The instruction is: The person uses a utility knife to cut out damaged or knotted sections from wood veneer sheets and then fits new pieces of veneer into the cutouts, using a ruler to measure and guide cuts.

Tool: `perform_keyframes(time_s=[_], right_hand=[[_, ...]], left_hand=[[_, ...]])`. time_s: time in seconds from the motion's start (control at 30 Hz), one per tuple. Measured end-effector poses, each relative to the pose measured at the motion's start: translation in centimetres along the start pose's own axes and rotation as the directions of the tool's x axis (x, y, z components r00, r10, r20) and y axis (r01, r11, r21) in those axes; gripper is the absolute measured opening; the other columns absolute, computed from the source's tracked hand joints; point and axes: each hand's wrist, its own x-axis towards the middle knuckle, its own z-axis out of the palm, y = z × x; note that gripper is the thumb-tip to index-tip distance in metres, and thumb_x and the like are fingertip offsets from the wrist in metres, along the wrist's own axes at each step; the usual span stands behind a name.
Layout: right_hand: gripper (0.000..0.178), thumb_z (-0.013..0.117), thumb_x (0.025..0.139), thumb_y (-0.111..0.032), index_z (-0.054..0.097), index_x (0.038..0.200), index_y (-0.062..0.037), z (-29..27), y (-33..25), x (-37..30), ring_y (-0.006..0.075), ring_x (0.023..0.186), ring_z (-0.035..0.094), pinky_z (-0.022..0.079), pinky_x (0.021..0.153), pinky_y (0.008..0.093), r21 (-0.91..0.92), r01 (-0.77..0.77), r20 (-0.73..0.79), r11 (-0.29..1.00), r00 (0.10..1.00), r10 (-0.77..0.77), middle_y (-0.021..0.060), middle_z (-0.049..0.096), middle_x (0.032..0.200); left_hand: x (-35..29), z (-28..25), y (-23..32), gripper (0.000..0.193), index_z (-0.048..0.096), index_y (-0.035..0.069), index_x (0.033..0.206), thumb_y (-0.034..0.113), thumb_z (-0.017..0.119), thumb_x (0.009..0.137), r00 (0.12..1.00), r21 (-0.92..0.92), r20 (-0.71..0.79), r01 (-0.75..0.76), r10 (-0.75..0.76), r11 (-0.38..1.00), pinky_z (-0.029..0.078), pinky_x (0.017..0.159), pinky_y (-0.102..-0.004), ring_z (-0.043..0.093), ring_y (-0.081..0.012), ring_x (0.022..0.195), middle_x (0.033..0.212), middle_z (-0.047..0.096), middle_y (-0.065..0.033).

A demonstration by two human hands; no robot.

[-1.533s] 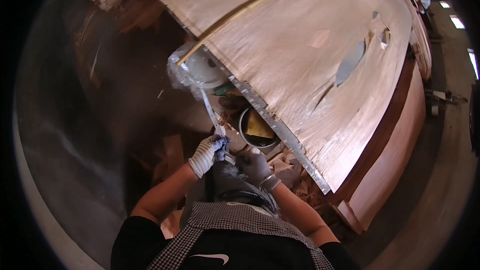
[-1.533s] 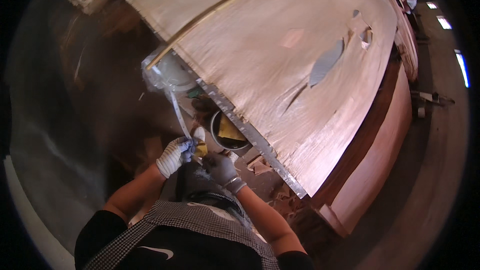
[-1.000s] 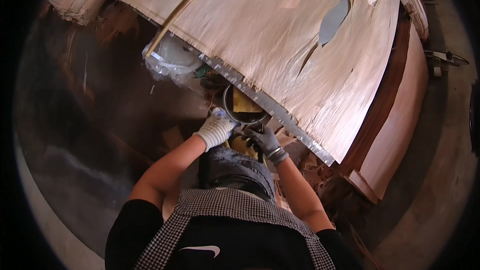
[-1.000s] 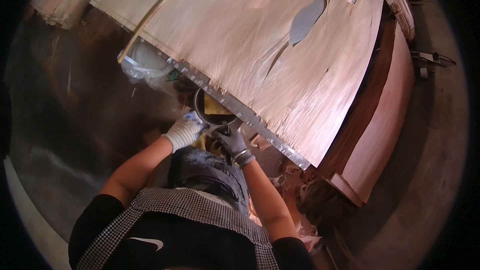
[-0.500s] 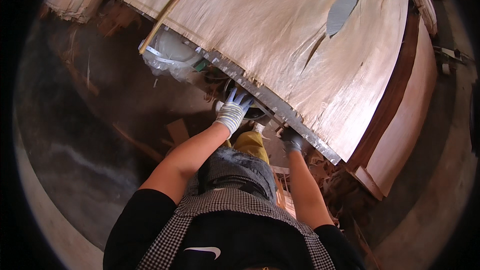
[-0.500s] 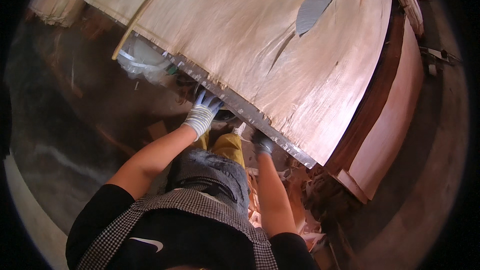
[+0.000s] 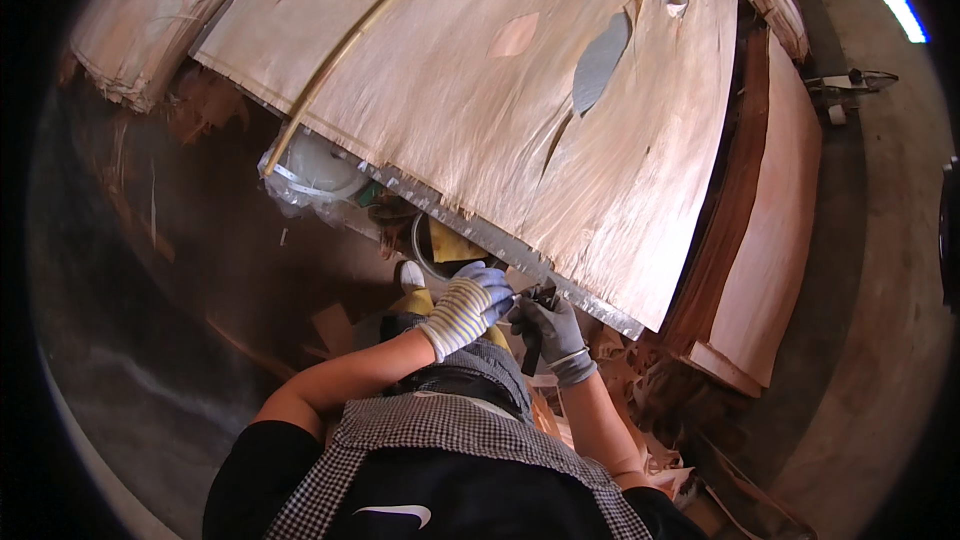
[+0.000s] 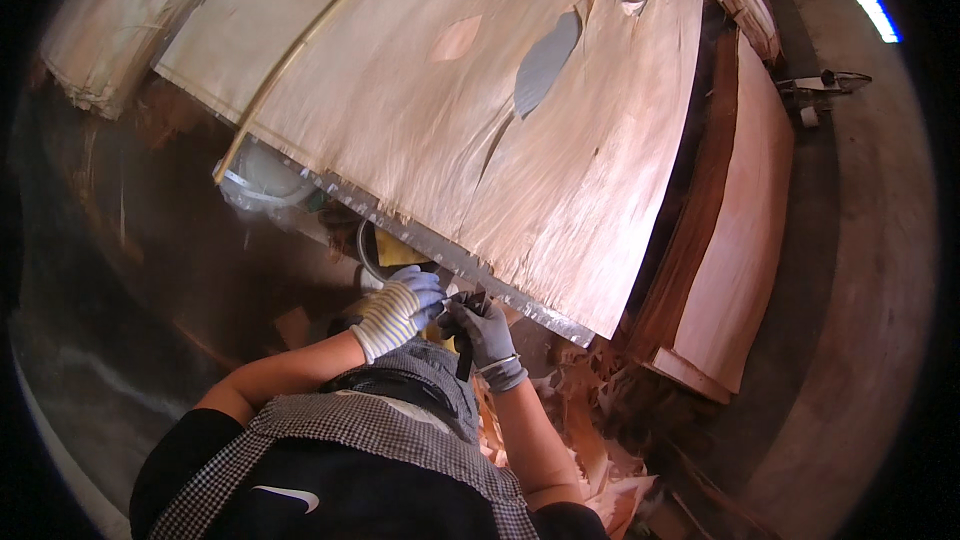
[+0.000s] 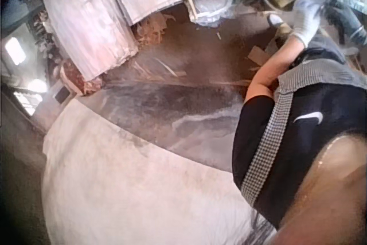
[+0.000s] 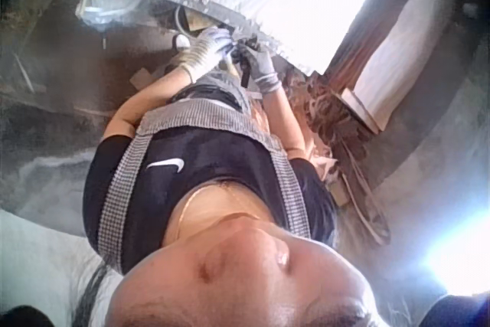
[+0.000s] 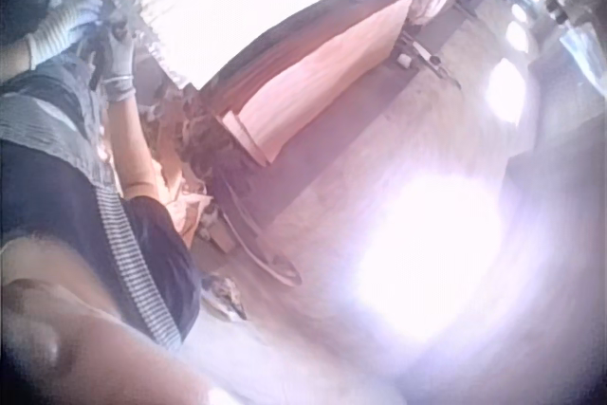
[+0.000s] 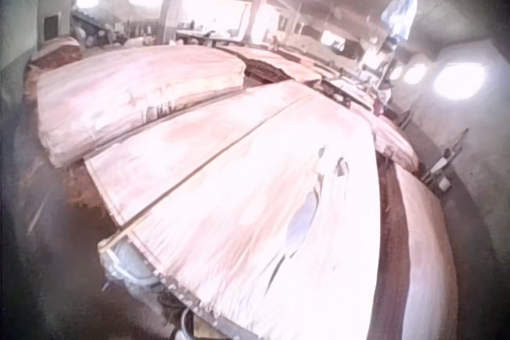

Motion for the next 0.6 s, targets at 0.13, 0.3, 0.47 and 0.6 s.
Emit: perform_keyframes(time_s=[0.13,0.3,0.47,0.6], right_hand=[[0.021,0.055,0.087,-0.009,0.055,0.107,-0.0033,1.0,-3.5,-1.6,0.0150,0.061,0.061,0.046,0.049,0.0222,0.200,0.080,-0.053,0.977,0.996,-0.071,0.0091,0.065,0.080],[0.031,0.056,0.088,-0.012,0.054,0.118,-0.0026,-0.3,-3.3,-0.4,0.0116,0.066,0.058,0.043,0.049,0.0204,0.185,0.175,-0.055,0.967,0.984,-0.167,0.0063,0.064,0.094],[0.025,0.058,0.090,-0.022,0.057,0.108,-0.0049,0.3,-5.5,1.5,0.0096,0.053,0.047,0.035,0.042,0.0213,0.411,0.140,-0.028,0.901,0.990,-0.141,0.0052,0.063,0.093],[0.010,0.056,0.091,-0.020,0.054,0.095,-0.0124,-7.6,-10.0,6.5,0.0109,0.057,0.052,0.038,0.041,0.0224,0.598,0.147,-0.006,0.788,0.984,-0.178,-0.0006,0.055,0.073]], left_hand=[[2.2,-2.4,1.3,0.012,0.064,0.002,0.084,0.012,0.060,0.079,0.996,-0.129,-0.050,0.070,-0.077,0.989,0.046,0.078,-0.0378,0.057,-0.0305,0.080,0.083,0.061,-0.0130],[3.7,-2.6,2.8,0.020,0.063,0.000,0.082,0.020,0.060,0.084,0.969,-0.246,0.002,0.239,-0.246,0.939,0.045,0.064,-0.0404,0.057,-0.0347,0.068,0.072,0.060,-0.0161],[6.5,-2.8,3.5,0.022,0.064,0.004,0.080,0.025,0.062,0.081,0.982,-0.120,0.023,0.190,-0.188,0.975,0.044,0.069,-0.0418,0.057,-0.0333,0.073,0.073,0.060,-0.0141],[7.2,-2.8,1.9,0.022,0.066,0.009,0.074,0.029,0.061,0.079,0.967,0.105,0.252,-0.062,0.034,0.993,0.045,0.072,-0.0402,0.058,-0.0262,0.073,0.070,0.061,-0.0088]])
